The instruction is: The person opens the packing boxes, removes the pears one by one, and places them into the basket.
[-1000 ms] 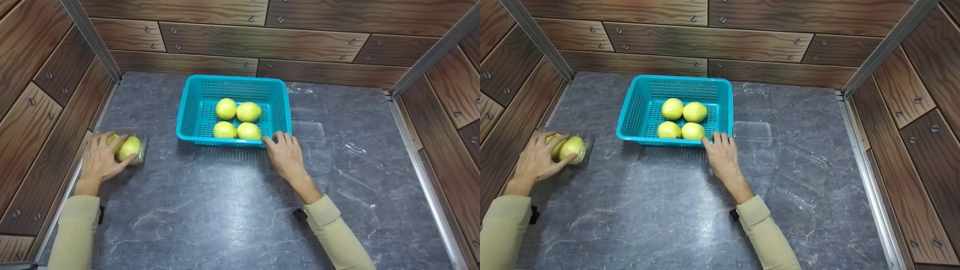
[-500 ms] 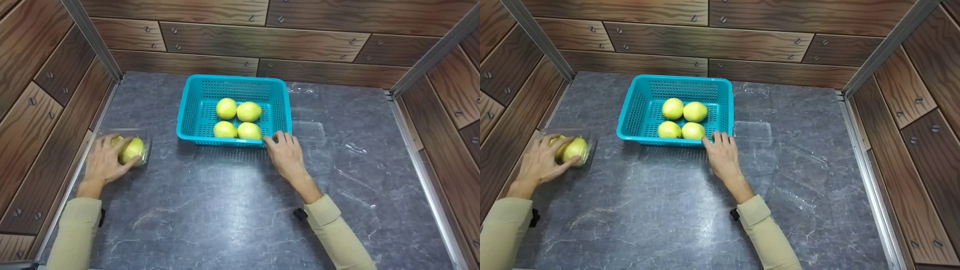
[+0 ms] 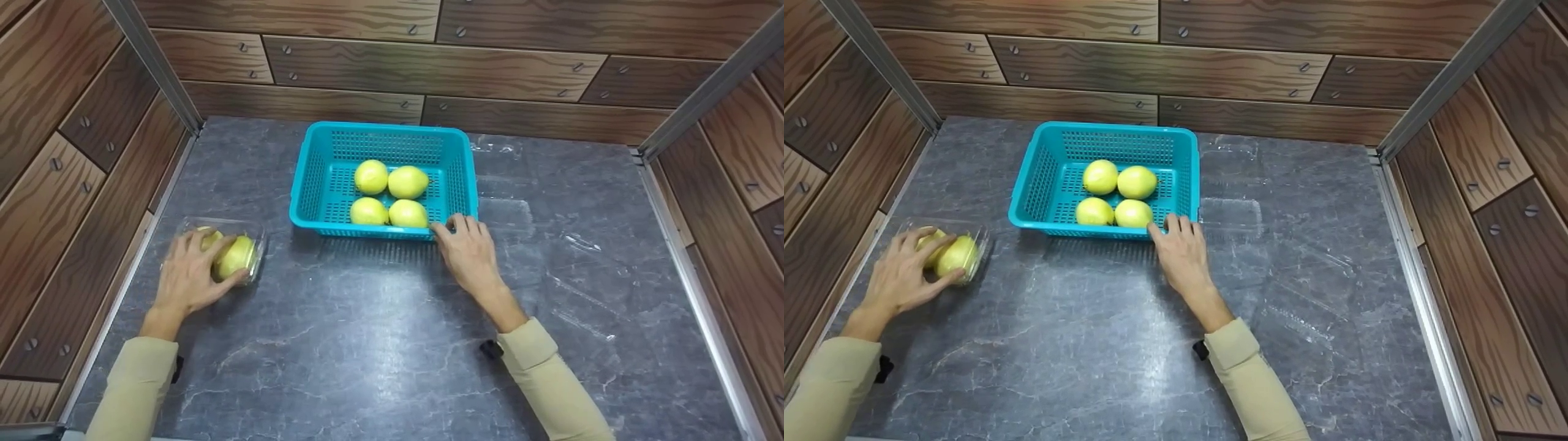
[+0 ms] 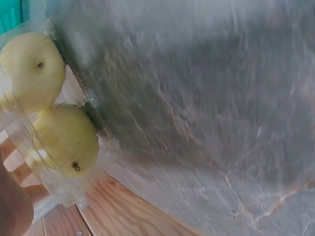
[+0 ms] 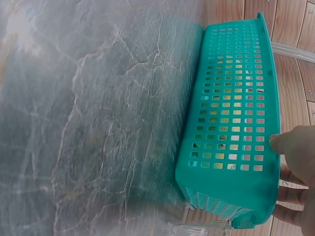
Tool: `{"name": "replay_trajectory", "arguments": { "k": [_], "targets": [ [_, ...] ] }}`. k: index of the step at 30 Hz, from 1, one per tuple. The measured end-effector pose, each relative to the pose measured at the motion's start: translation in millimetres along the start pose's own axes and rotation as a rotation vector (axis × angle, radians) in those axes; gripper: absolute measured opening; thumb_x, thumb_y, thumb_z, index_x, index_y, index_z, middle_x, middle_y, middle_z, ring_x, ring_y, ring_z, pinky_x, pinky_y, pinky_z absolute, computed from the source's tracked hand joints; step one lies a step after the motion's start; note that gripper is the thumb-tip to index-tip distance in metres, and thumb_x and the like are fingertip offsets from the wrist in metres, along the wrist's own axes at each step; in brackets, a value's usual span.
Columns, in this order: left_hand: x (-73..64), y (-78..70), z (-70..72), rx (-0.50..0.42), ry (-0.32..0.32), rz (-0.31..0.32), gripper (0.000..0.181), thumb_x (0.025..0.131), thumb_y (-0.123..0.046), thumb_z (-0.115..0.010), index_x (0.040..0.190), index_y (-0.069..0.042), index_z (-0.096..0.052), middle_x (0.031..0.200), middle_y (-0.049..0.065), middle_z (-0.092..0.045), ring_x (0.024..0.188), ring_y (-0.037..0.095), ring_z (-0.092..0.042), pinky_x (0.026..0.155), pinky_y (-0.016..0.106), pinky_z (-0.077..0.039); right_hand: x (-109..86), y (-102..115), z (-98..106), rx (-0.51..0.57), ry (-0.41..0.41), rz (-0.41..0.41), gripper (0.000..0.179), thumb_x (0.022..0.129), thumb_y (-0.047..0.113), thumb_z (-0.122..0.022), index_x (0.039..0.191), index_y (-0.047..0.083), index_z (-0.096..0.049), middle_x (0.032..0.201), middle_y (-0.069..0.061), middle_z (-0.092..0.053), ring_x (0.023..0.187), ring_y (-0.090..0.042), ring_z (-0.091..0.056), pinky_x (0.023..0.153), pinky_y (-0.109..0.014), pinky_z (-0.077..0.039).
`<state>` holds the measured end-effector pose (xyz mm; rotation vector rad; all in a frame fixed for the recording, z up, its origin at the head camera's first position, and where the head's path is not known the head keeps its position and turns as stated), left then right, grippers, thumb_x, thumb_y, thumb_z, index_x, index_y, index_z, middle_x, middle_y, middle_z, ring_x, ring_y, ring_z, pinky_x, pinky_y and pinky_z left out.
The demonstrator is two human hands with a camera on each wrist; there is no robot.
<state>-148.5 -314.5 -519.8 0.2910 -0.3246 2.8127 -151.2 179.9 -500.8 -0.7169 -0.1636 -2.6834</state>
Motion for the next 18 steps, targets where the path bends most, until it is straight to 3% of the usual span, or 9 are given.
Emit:
{"name": "replay_trajectory", "arguments": {
  "k": [3,6,13,18],
  "targets": [
    [-2.5,-7.9,-1.3,-0.007,-0.02,-0.032,0.073,0.083,-0.061,-0.074,0.144,-0.023,-0.062,0.147,0.025,-0.054,0.135,0.051,-0.047,0.115,0.077,-0.037,-0.2,-0.5,0.4,0.005,-0.002,-0.002,0.014,0.101,0.025,-0.071,0.113,0.02,-0.074,0.099,-0.011,-0.066,0.087,-0.031,-0.063,0.076,-0.045,-0.057],
    [-5.9,-16.6,-2.4,-0.009,-0.036,-0.052,0.073,0.082,-0.061,-0.075,0.144,-0.025,-0.062,0.146,0.025,-0.055,0.133,0.051,-0.049,0.111,0.075,-0.041,0.2,-0.7,0.4,0.01,-0.004,0.0,0.014,0.101,0.026,-0.071,0.114,0.021,-0.074,0.099,-0.011,-0.066,0.088,-0.032,-0.063,0.076,-0.045,-0.057],
    [-13.8,-41.6,-6.9,-0.013,-0.044,-0.127,0.074,0.08,-0.063,-0.074,0.143,-0.026,-0.063,0.144,0.027,-0.058,0.136,0.053,-0.05,0.118,0.077,-0.034,-0.4,-0.9,0.4,0.016,0.015,0.001,0.015,0.101,0.025,-0.071,0.115,0.021,-0.073,0.1,-0.011,-0.066,0.087,-0.031,-0.063,0.076,-0.045,-0.057],
    [-16.2,-57.8,-9.3,-0.003,-0.061,-0.171,0.074,0.079,-0.067,-0.073,0.14,-0.026,-0.065,0.141,0.025,-0.061,0.135,0.052,-0.052,0.113,0.075,-0.041,0.2,-1.0,0.1,0.018,0.003,0.001,0.014,0.102,0.026,-0.069,0.115,0.021,-0.073,0.099,-0.01,-0.066,0.087,-0.031,-0.062,0.076,-0.045,-0.056]
  ]
}}
Point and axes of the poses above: each hand's wrist, its own x-axis towards the middle knuckle, its own z-axis out of the back of the hand, y = z × x, the point moved 3 cm from there along x, towards the middle knuckle
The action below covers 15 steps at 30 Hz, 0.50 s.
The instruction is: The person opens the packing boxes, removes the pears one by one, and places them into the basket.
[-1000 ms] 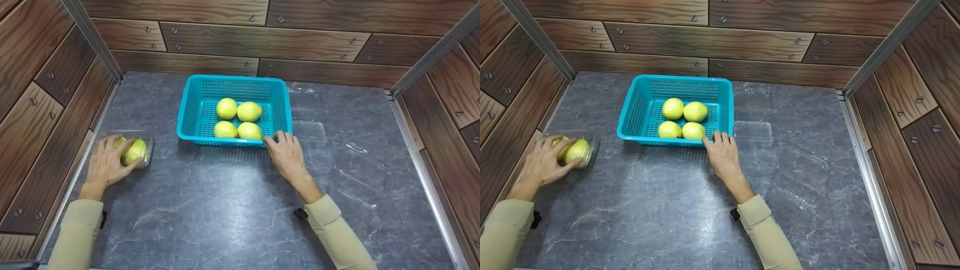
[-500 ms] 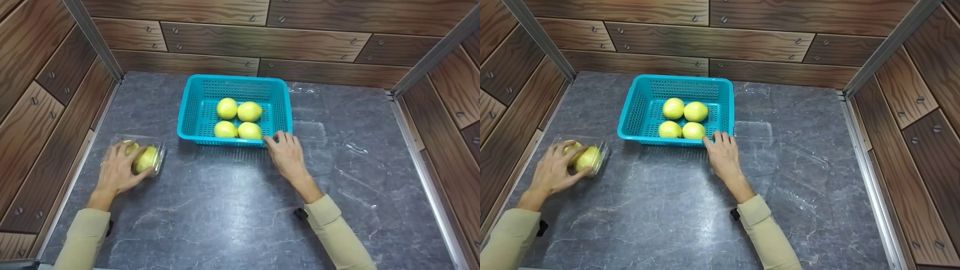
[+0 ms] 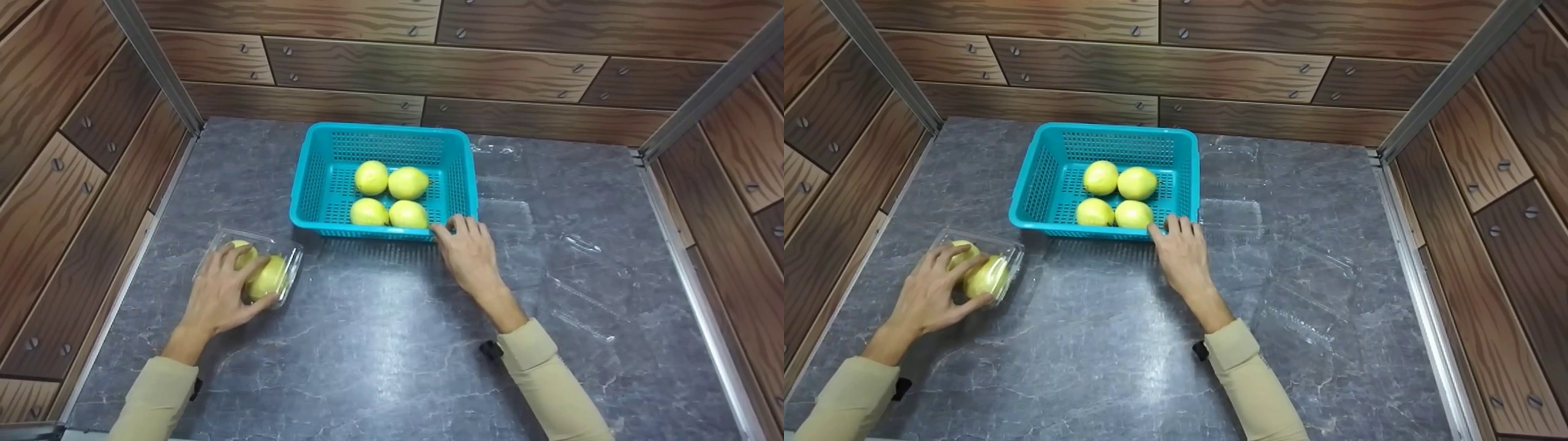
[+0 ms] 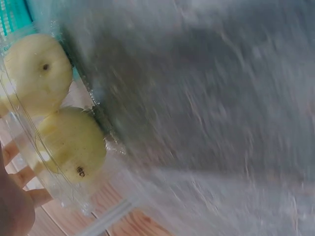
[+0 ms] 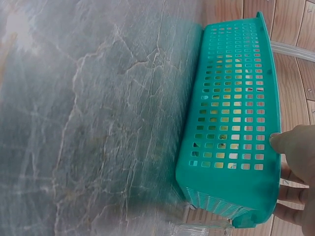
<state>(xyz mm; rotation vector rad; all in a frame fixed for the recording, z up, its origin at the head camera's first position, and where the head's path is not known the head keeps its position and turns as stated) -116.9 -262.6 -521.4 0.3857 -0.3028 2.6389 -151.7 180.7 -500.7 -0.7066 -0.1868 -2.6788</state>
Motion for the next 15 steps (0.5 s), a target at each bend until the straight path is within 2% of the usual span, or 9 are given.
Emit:
{"name": "replay_trajectory", "arguments": {
  "k": [5,15],
  "targets": [
    [-0.3,-12.9,-1.6,0.008,-0.025,-0.038,0.073,0.08,-0.07,-0.069,0.138,-0.025,-0.066,0.138,0.023,-0.062,0.133,0.051,-0.054,0.109,0.074,-0.045,0.4,0.6,0.4,-0.004,-0.024,0.008,0.013,0.102,0.026,-0.069,0.113,0.02,-0.074,0.097,-0.01,-0.065,0.084,-0.031,-0.061,0.074,-0.045,-0.055],
    [1.1,-35.4,-4.6,-0.007,-0.053,-0.1,0.074,0.081,-0.074,-0.068,0.135,-0.024,-0.068,0.135,0.021,-0.063,0.129,0.05,-0.058,0.11,0.074,-0.046,0.7,0.6,1.3,-0.011,0.005,-0.004,0.015,0.102,0.027,-0.069,0.114,0.02,-0.074,0.099,-0.01,-0.066,0.085,-0.03,-0.06,0.072,-0.043,-0.053]
  ]
}}
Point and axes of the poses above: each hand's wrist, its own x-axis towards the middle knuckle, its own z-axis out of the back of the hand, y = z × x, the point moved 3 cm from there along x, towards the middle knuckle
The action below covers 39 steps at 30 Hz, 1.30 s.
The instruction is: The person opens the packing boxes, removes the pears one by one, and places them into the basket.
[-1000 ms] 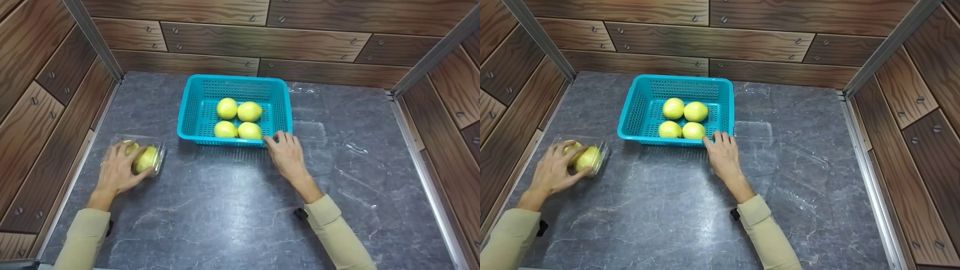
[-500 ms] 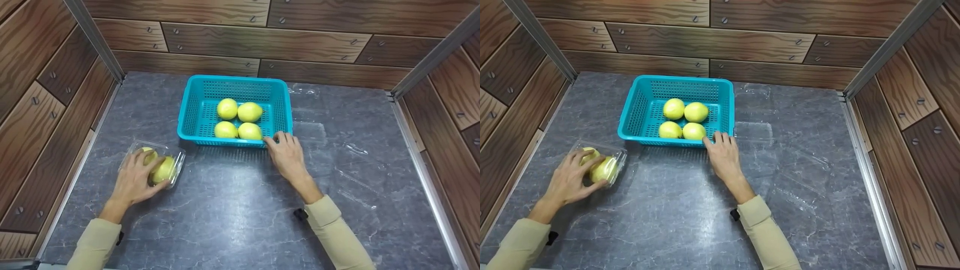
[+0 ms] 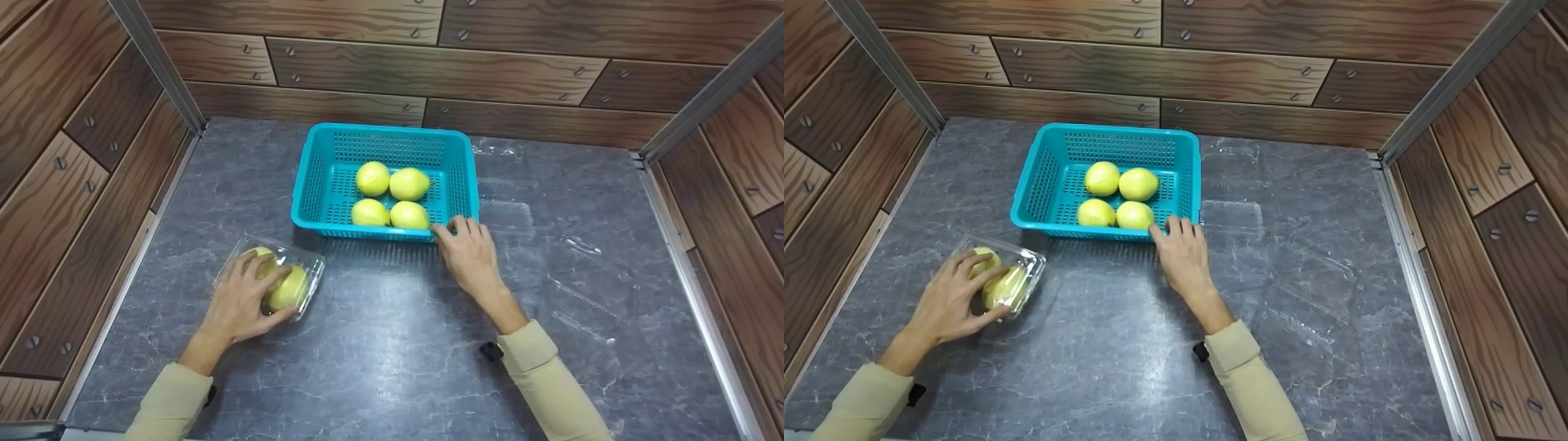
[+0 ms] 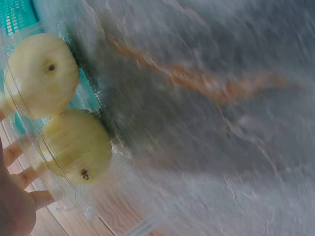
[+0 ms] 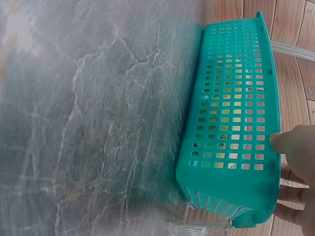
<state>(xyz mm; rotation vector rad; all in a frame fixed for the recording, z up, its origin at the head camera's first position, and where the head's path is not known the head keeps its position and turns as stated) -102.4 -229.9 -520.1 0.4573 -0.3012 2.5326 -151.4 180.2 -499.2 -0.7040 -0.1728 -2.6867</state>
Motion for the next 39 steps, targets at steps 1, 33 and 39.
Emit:
{"name": "replay_trajectory", "arguments": {
  "k": [1,33,39],
  "targets": [
    [0.4,-1.8,-0.3,-0.002,0.0,-0.004,0.074,0.081,-0.074,-0.068,0.135,-0.024,-0.068,0.135,0.021,-0.064,0.129,0.05,-0.058,0.11,0.074,-0.046,-0.1,0.0,0.3,0.002,-0.001,-0.001,0.014,0.102,0.027,-0.069,0.114,0.02,-0.074,0.099,-0.01,-0.066,0.085,-0.03,-0.06,0.071,-0.043,-0.052],
    [18.5,-54.0,-16.9,-0.005,0.019,-0.149,0.072,0.082,-0.079,-0.065,0.133,-0.028,-0.07,0.134,0.015,-0.066,0.131,0.044,-0.058,0.11,0.072,-0.047,-0.6,-1.0,-0.3,0.009,0.014,-0.014,0.014,0.103,0.025,-0.067,0.114,0.019,-0.074,0.099,-0.011,-0.066,0.086,-0.031,-0.06,0.074,-0.045,-0.054],
    [23.2,-64.9,-21.5,-0.02,0.06,-0.165,0.073,0.083,-0.079,-0.064,0.135,-0.029,-0.068,0.136,0.014,-0.065,0.133,0.043,-0.057,0.112,0.072,-0.045,-0.6,-0.5,-0.9,0.015,0.026,-0.015,0.015,0.103,0.025,-0.068,0.115,0.019,-0.074,0.099,-0.012,-0.066,0.087,-0.032,-0.061,0.075,-0.045,-0.054]
  ]
}}
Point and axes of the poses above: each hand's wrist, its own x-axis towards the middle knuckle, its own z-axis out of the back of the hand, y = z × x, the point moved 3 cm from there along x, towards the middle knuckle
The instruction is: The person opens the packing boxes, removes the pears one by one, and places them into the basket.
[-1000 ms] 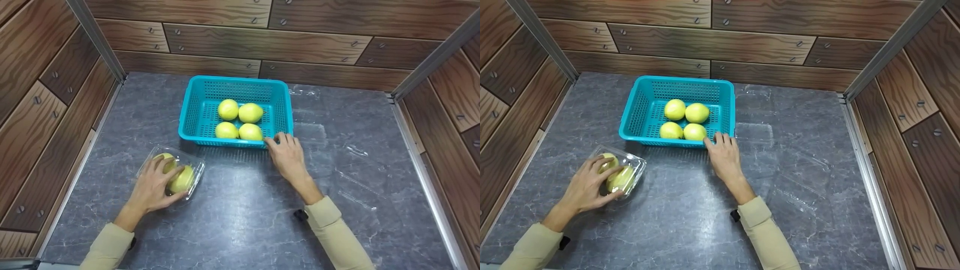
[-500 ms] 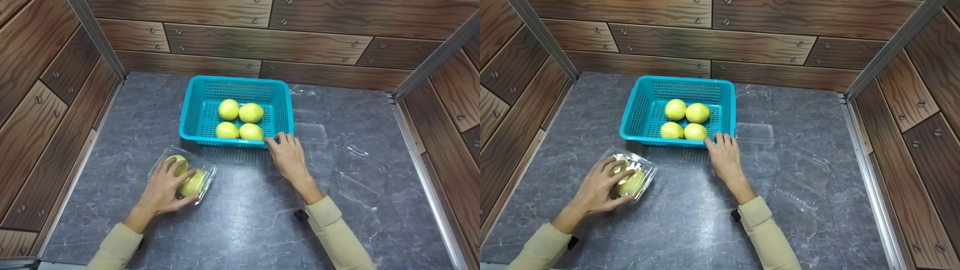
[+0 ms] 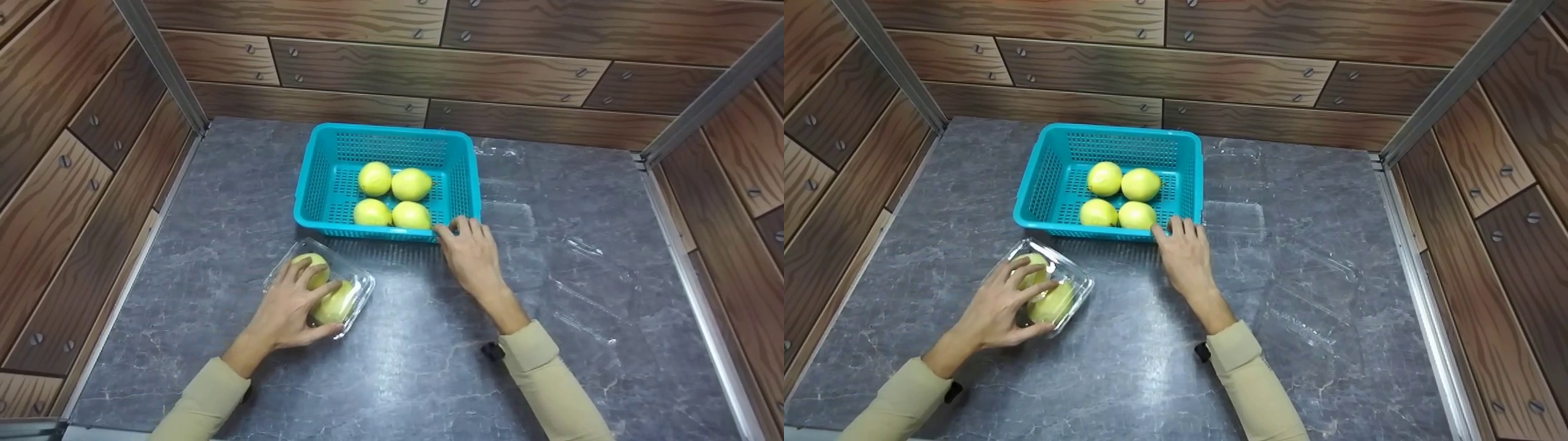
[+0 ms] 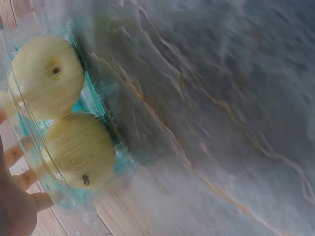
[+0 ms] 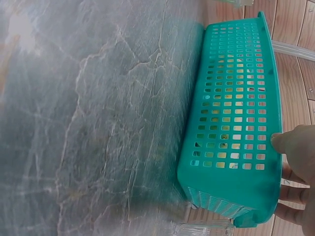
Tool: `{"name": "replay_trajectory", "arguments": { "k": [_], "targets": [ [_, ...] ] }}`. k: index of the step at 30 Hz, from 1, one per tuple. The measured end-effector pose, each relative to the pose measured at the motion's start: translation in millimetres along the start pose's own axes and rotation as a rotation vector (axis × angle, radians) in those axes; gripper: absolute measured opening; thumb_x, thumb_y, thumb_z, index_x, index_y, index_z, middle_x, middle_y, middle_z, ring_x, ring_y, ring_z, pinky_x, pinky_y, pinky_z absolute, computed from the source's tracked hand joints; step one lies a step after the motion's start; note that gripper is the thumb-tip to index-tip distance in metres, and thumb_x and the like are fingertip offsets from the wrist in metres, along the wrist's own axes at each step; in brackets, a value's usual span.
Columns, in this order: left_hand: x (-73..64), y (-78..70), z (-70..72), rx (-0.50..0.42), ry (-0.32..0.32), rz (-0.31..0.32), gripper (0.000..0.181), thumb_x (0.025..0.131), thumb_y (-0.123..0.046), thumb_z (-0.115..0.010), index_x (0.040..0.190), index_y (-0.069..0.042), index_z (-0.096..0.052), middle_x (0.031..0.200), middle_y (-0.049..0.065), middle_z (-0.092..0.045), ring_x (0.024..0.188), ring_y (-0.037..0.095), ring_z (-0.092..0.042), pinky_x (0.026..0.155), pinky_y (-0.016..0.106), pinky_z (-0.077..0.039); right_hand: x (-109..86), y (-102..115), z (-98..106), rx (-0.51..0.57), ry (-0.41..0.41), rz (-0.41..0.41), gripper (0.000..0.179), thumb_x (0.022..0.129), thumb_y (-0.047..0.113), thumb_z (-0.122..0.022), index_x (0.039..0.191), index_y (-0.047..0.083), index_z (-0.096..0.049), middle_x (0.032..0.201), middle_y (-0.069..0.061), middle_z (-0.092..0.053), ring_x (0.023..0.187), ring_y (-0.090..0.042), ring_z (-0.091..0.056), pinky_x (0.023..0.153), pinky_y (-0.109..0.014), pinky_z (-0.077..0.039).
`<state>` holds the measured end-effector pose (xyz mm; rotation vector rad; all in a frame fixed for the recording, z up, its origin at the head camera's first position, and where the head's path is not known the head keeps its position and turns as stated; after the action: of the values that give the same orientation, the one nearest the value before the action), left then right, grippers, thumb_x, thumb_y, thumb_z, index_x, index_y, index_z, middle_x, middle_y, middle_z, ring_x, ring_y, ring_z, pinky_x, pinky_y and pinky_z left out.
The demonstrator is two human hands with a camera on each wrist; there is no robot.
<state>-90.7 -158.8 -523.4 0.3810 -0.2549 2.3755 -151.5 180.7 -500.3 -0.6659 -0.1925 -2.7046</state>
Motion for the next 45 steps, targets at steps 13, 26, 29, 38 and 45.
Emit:
{"name": "replay_trajectory", "arguments": {
  "k": [13,26,29,38,45],
  "targets": [
    [13.7,-22.1,-6.7,-0.011,0.041,-0.077,0.074,0.084,-0.08,-0.062,0.139,-0.031,-0.065,0.143,0.013,-0.061,0.135,0.043,-0.056,0.113,0.069,-0.045,0.0,0.5,-0.2,-0.033,-0.001,0.005,0.016,0.102,0.026,-0.069,0.116,0.02,-0.074,0.1,-0.011,-0.066,0.088,-0.031,-0.061,0.076,-0.045,-0.055],
    [25.8,-42.9,-11.5,-0.054,0.077,-0.131,0.074,0.084,-0.079,-0.063,0.141,-0.031,-0.064,0.145,0.011,-0.059,0.138,0.04,-0.054,0.115,0.069,-0.044,0.5,0.1,0.2,-0.019,0.009,-0.006,0.016,0.102,0.026,-0.069,0.116,0.02,-0.074,0.101,-0.011,-0.067,0.089,-0.031,-0.062,0.077,-0.045,-0.055],
    [28.0,-47.1,-12.8,-0.054,0.081,-0.148,0.074,0.085,-0.079,-0.063,0.141,-0.032,-0.063,0.145,0.011,-0.06,0.139,0.04,-0.053,0.115,0.069,-0.045,0.3,-0.5,-0.4,-0.012,0.01,-0.007,0.016,0.102,0.026,-0.07,0.116,0.02,-0.074,0.101,-0.011,-0.067,0.089,-0.031,-0.062,0.076,-0.044,-0.055],
    [34.1,-58.7,-16.1,-0.058,0.132,-0.189,0.072,0.087,-0.08,-0.06,0.143,-0.035,-0.063,0.149,0.011,-0.057,0.143,0.041,-0.05,0.117,0.07,-0.042,-0.1,-1.1,-1.4,-0.016,-0.015,0.001,0.016,0.101,0.024,-0.071,0.116,0.02,-0.075,0.1,-0.011,-0.067,0.089,-0.031,-0.062,0.077,-0.046,-0.056],
    [40.6,-66.6,-18.8,-0.051,0.147,-0.229,0.07,0.088,-0.08,-0.058,0.141,-0.035,-0.065,0.148,0.012,-0.057,0.142,0.041,-0.05,0.117,0.07,-0.043,0.4,-1.9,-1.8,0.002,-0.014,0.001,0.016,0.103,0.026,-0.068,0.116,0.02,-0.075,0.101,-0.011,-0.067,0.089,-0.032,-0.062,0.074,-0.045,-0.055]
  ]
}}
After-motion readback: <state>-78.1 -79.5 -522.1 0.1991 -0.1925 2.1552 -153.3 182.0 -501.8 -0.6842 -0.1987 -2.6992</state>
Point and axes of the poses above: each hand's wrist, its own x-axis towards the middle knuckle, its own z-axis out of the back of the hand, y = z × x, the point moved 3 cm from there along x, towards the middle knuckle
